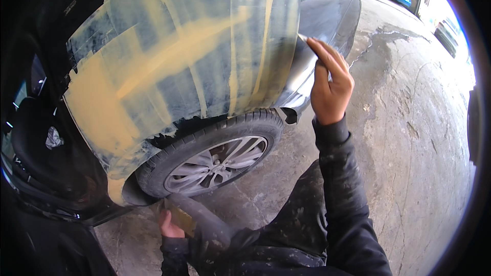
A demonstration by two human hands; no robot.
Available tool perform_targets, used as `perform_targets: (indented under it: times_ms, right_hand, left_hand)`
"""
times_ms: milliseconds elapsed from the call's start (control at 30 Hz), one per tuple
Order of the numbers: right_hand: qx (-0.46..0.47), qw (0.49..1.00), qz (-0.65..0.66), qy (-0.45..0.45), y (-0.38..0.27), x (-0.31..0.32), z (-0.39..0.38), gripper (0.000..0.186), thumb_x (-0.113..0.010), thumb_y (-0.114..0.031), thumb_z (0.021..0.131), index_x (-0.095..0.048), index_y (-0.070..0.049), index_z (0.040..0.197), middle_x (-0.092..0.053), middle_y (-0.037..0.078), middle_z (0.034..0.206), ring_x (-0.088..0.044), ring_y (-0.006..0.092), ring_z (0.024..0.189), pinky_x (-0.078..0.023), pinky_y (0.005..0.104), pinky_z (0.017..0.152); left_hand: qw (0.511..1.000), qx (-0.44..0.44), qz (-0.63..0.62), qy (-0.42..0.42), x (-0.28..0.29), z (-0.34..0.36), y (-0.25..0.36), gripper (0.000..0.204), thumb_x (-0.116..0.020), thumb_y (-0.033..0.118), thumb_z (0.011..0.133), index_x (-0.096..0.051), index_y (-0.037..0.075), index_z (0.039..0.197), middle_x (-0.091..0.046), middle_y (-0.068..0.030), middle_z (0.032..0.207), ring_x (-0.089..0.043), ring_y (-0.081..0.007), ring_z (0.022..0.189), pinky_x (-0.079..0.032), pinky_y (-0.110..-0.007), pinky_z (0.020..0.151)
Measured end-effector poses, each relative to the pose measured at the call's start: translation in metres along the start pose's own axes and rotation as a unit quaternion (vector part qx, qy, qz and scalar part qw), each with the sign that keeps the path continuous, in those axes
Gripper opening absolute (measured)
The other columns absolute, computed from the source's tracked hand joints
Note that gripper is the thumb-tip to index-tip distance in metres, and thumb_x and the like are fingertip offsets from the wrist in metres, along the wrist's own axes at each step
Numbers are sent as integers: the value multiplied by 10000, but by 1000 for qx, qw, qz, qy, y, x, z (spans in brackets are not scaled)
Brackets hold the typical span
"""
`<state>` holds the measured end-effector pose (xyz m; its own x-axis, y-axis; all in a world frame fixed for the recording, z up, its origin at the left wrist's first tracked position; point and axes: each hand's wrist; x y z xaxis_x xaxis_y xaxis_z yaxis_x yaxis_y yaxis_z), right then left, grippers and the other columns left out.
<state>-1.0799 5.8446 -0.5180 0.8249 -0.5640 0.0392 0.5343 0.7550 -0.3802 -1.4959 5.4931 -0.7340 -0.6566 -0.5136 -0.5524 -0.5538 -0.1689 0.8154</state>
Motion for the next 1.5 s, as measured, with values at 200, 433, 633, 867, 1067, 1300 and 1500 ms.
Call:
perform_targets:
  times_ms: [200,433,633,867,1067,1300,1500]
  right_hand:
    - [-29,999,-14,-6,-19,-16,-35,444,-590,33,863,-834,-77,1218,-797,132,1191,-723,303,1155,-495,406,1070]
    - [-47,997,-31,-53,-56,-18,-136,437,-667,66,790,-830,-73,1172,-793,108,1182,-720,304,1175,-480,430,1082]
    - [-97,991,8,-88,-73,14,-146,407,-704,74,804,-828,-63,1167,-800,112,1185,-725,295,1180,-477,419,1076]
    - [-229,969,68,-63,-93,51,-136,402,-602,171,891,-806,6,1195,-800,161,1207,-733,321,1202,-523,398,1093]
    - [-284,948,104,-100,-140,76,-135,434,-559,205,878,-773,65,1228,-774,228,1254,-743,324,1195,-540,364,1066]
    - [-66,980,82,-167,-211,71,-130,457,-709,117,751,-783,-57,1167,-767,184,1197,-725,405,1141,-528,498,956]
    - [-8,978,96,-187,-232,71,-114,501,-784,-95,810,-792,-219,1295,-742,89,1257,-674,373,1201,-427,497,1014]
  left_hand:
    - [1000,11,8,12,2,0,0,129,-630,139,1088,-718,94,1172,-770,-52,1230,-713,-213,1168,-546,-390,1032]
    - [999,2,36,19,3,2,-3,85,-641,137,1081,-716,108,1111,-772,-42,1197,-721,-205,1115,-554,-383,1000]
    - [996,-37,64,39,-6,0,-3,82,-673,140,1049,-673,87,1112,-747,-72,1198,-702,-224,1142,-547,-389,1009]
    - [990,-100,100,-11,-89,-14,5,92,-677,124,1049,-626,57,1087,-709,-69,1124,-674,-194,1061,-533,-367,951]
    - [956,-279,87,-13,-178,-36,28,114,-688,55,1066,-612,20,1144,-645,-10,1013,-567,-78,920,-455,-272,865]
    - [881,-463,93,-20,-249,-54,39,339,-563,101,1110,-543,-91,1389,-725,-206,1203,-719,-231,1058,-561,-345,965]
    - [841,-524,137,7,-261,-70,37,486,-580,155,1087,-486,-140,1462,-710,-264,1277,-717,-285,1142,-556,-382,1012]
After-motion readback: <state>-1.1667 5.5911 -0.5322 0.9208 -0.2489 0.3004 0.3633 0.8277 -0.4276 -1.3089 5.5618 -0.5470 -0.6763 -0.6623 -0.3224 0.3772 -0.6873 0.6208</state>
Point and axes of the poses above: each hand's wrist, its own z-axis towards the middle knuckle, its own x-axis out of the back of the hand, y = z × x
